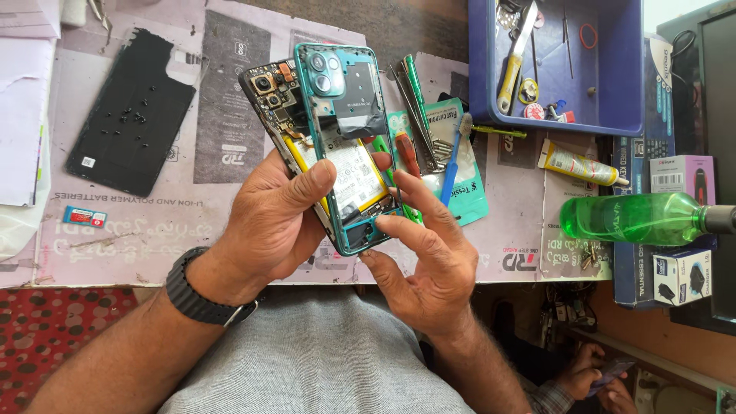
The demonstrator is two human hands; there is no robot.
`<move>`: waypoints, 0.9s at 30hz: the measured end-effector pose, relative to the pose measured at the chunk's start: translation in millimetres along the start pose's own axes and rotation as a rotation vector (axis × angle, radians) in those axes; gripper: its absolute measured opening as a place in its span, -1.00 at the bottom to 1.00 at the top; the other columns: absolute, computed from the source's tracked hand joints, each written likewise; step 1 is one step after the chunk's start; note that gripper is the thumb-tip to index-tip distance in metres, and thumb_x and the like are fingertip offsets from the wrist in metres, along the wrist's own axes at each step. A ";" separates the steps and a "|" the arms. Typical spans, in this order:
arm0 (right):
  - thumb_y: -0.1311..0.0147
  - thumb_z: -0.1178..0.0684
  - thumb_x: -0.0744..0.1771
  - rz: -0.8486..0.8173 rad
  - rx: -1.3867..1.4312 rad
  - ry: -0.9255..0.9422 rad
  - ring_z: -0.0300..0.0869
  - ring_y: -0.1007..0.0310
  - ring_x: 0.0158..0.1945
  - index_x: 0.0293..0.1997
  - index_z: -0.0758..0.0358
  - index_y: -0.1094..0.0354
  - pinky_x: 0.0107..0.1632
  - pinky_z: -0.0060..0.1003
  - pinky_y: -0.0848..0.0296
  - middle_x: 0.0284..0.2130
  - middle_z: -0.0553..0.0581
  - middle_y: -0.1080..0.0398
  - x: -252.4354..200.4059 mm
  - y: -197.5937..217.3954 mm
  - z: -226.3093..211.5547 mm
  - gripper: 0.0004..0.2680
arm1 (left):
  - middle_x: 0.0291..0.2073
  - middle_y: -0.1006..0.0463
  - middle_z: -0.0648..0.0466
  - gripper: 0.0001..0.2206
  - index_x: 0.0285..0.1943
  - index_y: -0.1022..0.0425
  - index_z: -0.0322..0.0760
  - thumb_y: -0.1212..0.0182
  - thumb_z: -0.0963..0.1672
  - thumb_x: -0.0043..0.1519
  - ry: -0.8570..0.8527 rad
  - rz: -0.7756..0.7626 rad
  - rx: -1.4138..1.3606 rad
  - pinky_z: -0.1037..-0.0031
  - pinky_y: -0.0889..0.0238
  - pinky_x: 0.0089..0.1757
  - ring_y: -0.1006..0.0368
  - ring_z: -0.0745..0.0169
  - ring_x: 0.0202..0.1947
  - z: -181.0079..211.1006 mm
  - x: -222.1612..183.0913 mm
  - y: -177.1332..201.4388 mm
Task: The person disassembles a mobile phone by removing the back cover and internal plastic frame using a green prying tool and their hands on a cluttered repair bench.
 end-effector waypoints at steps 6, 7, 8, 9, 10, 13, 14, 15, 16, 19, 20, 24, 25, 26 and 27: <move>-0.33 0.15 0.33 -0.013 0.018 0.039 0.16 -0.30 0.44 0.09 0.30 -0.38 0.38 -0.06 -0.45 0.34 0.42 -0.25 -1.2 -3.5 2.8 -0.75 | 0.21 -0.46 -0.27 -0.55 0.44 -0.15 -0.43 -0.09 -0.12 0.43 -0.009 0.018 0.013 0.12 -0.44 0.15 -0.45 -0.06 0.22 2.0 -0.4 2.4; -0.31 0.16 0.34 -0.005 0.024 0.043 0.15 -0.30 0.43 0.08 0.30 -0.38 0.37 -0.06 -0.46 0.33 0.42 -0.26 -1.8 -4.4 4.5 -0.76 | 0.22 -0.45 -0.27 -0.55 0.44 -0.14 -0.43 -0.07 -0.11 0.43 -0.007 0.018 0.018 0.11 -0.43 0.16 -0.45 -0.06 0.23 2.4 0.2 2.3; -0.30 0.16 0.35 0.001 0.029 0.045 0.14 -0.29 0.41 0.08 0.30 -0.37 0.37 -0.07 -0.47 0.33 0.42 -0.27 -2.7 -4.8 6.2 -0.77 | 0.21 -0.46 -0.27 -0.56 0.44 -0.15 -0.44 -0.03 -0.10 0.43 -0.002 0.021 0.003 0.11 -0.42 0.17 -0.45 -0.06 0.22 3.2 0.5 2.9; -0.27 0.18 0.36 -0.001 0.027 0.038 0.14 -0.31 0.42 0.08 0.30 -0.36 0.36 -0.07 -0.48 0.32 0.43 -0.28 -3.6 -5.4 8.7 -0.78 | 0.20 -0.46 -0.27 -0.56 0.43 -0.15 -0.46 0.01 -0.09 0.44 0.003 0.024 -0.012 0.11 -0.41 0.18 -0.45 -0.06 0.22 4.4 0.5 3.7; -0.25 0.19 0.36 -0.004 0.025 0.032 0.14 -0.33 0.43 0.08 0.30 -0.35 0.35 -0.07 -0.48 0.31 0.44 -0.29 -4.3 -6.0 11.4 -0.79 | 0.19 -0.47 -0.26 -0.57 0.42 -0.16 -0.47 0.05 -0.08 0.45 0.007 0.028 -0.026 0.10 -0.41 0.19 -0.45 -0.06 0.21 5.3 0.7 4.6; -0.22 0.21 0.37 0.004 0.042 0.000 0.12 -0.39 0.39 0.06 0.29 -0.33 0.34 -0.08 -0.49 0.28 0.44 -0.34 -6.3 -9.1 19.6 -0.81 | 0.16 -0.47 -0.21 -0.56 0.38 -0.19 -0.50 0.12 -0.10 0.37 0.021 0.138 -0.042 0.09 -0.35 0.21 -0.43 -0.03 0.23 1.1 2.0 15.9; -0.22 0.21 0.36 0.008 0.052 -0.012 0.11 -0.42 0.38 0.06 0.29 -0.32 0.34 -0.09 -0.49 0.27 0.44 -0.35 -6.9 -10.0 21.9 -0.81 | 0.14 -0.48 -0.21 -0.56 0.38 -0.20 -0.52 0.12 -0.10 0.38 0.034 0.144 -0.031 0.09 -0.35 0.20 -0.43 -0.04 0.21 -0.7 1.9 17.9; -0.21 0.22 0.37 0.003 0.066 -0.003 0.12 -0.39 0.40 0.06 0.29 -0.31 0.35 -0.09 -0.48 0.27 0.44 -0.35 -7.1 -11.3 21.7 -0.81 | 0.12 -0.48 -0.22 -0.56 0.38 -0.21 -0.53 0.12 -0.09 0.39 0.047 0.149 -0.021 0.09 -0.35 0.20 -0.43 -0.05 0.19 -2.9 1.9 20.2; -0.20 0.23 0.38 -0.001 0.082 0.010 0.14 -0.37 0.42 0.06 0.28 -0.30 0.35 -0.10 -0.47 0.28 0.44 -0.34 -6.0 -13.1 21.9 -0.81 | 0.10 -0.49 -0.23 -0.56 0.37 -0.22 -0.54 0.12 -0.09 0.40 0.057 0.153 -0.006 0.08 -0.35 0.19 -0.44 -0.06 0.16 -4.3 2.6 23.1; -0.18 0.27 0.38 -0.009 0.099 0.049 0.21 -0.25 0.49 0.05 0.28 -0.27 0.40 -0.08 -0.37 0.29 0.44 -0.32 -1.7 -14.3 14.7 -0.82 | 0.15 -0.47 -0.19 -0.52 0.42 -0.21 -0.49 0.09 -0.05 0.41 0.037 0.087 -0.086 0.11 -0.33 0.21 -0.43 -0.01 0.18 -6.2 4.5 20.1; -0.18 0.28 0.38 -0.008 0.101 0.065 0.24 -0.20 0.52 0.04 0.28 -0.26 0.42 -0.07 -0.33 0.29 0.44 -0.31 -0.6 -14.6 10.9 -0.82 | 0.17 -0.47 -0.17 -0.50 0.43 -0.20 -0.47 0.06 -0.03 0.40 0.033 0.064 -0.086 0.11 -0.32 0.21 -0.43 0.00 0.19 -5.4 4.0 18.9; -0.21 0.31 0.33 0.003 0.050 0.076 0.30 -0.24 0.46 -0.01 0.28 -0.29 0.42 0.00 -0.35 0.26 0.46 -0.32 4.0 -13.0 5.1 -0.80 | 0.24 -0.44 -0.15 -0.39 0.48 -0.18 -0.42 -0.01 0.08 0.38 0.028 -0.014 -0.110 0.12 -0.27 0.24 -0.41 0.02 0.23 -5.1 1.5 9.9; -0.20 0.31 0.33 -0.002 0.071 0.083 0.31 -0.22 0.47 -0.02 0.28 -0.28 0.43 0.02 -0.34 0.26 0.46 -0.32 5.5 -14.1 3.9 -0.80 | 0.25 -0.43 -0.16 -0.35 0.49 -0.18 -0.42 -0.02 0.12 0.38 0.029 -0.029 -0.122 0.12 -0.26 0.25 -0.40 0.02 0.24 -3.8 1.1 7.6; -0.20 0.31 0.33 -0.008 0.089 0.086 0.33 -0.21 0.48 -0.02 0.29 -0.28 0.44 0.03 -0.33 0.27 0.47 -0.31 5.9 -14.0 2.7 -0.80 | 0.26 -0.42 -0.15 -0.33 0.49 -0.17 -0.40 -0.03 0.13 0.36 0.016 -0.033 -0.105 0.13 -0.25 0.26 -0.39 0.03 0.25 -2.7 0.8 5.7; -0.22 0.30 0.32 0.000 0.076 0.090 0.33 -0.22 0.47 -0.03 0.29 -0.28 0.42 0.03 -0.34 0.26 0.46 -0.32 6.3 -13.3 1.6 -0.80 | 0.26 -0.42 -0.14 -0.32 0.48 -0.17 -0.39 -0.04 0.15 0.34 0.003 -0.037 -0.087 0.13 -0.24 0.26 -0.39 0.03 0.26 -1.6 1.2 3.8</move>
Point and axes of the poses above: each hand's wrist, its own x-axis towards the middle knuckle, its own y-axis out of the back of the hand, z = x × y, the point moved 9 cm from there along x, towards the middle knuckle
